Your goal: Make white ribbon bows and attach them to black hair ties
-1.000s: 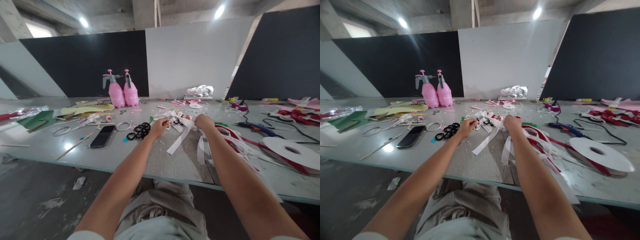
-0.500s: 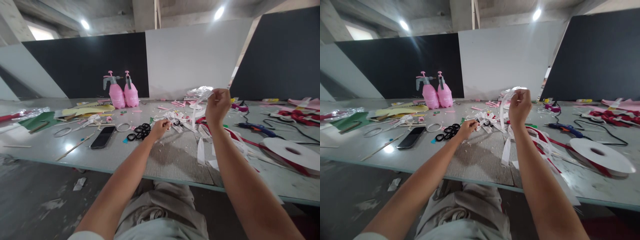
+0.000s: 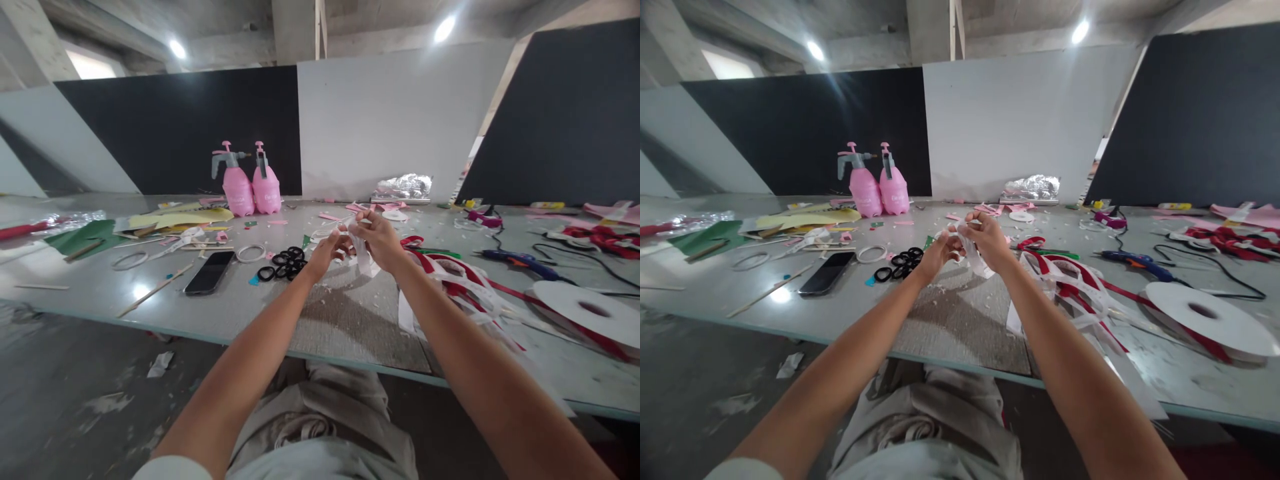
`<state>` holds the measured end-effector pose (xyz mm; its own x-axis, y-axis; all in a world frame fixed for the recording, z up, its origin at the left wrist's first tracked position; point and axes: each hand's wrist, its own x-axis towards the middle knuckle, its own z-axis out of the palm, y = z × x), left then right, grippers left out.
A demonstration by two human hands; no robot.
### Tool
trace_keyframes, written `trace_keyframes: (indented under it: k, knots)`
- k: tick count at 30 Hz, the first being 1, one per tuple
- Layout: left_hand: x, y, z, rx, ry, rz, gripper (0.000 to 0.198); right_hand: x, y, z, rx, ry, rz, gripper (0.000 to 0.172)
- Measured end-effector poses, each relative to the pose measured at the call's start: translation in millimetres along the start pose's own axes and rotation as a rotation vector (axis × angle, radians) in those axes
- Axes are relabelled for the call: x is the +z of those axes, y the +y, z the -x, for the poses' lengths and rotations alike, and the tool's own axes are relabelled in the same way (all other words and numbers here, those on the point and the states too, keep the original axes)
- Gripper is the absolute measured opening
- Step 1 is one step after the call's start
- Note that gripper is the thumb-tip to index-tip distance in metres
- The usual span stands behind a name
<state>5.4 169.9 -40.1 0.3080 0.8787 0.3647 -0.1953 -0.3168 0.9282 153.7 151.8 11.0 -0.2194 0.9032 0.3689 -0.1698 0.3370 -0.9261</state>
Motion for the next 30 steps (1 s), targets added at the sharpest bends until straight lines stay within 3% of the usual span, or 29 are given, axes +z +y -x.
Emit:
trace_keyframes:
  k: [6,11,16,24,30]
  knots:
    - [-6.0,0.9,-3.6,0.068,0.180,0.016,0.049,12.7,21.2,3.0,0.081,-0.136,0.013,0.046]
    - [-19.5,-3.1,-9.2,0.064,0.361,0.079,0.045,20.4,29.8,5.6,0.109,-0.134,0.114,0.048]
    - [-29.5,-5.9,-13.4,0.056,0.530,0.109,0.041,21.2,35.6,7.2,0.184,-0.246,0.241,0.028]
    - [-31.2,-7.6,-10.3,0.069,0.553,-0.020,0.046,16.4,40.2,8.5,0.231,-0.508,0.252,0.019]
    - [-33.3,-11.9,-11.8,0.080,0.528,0.076,0.046,11.6,28.2,14.3,0.346,-0.702,0.233,0.023]
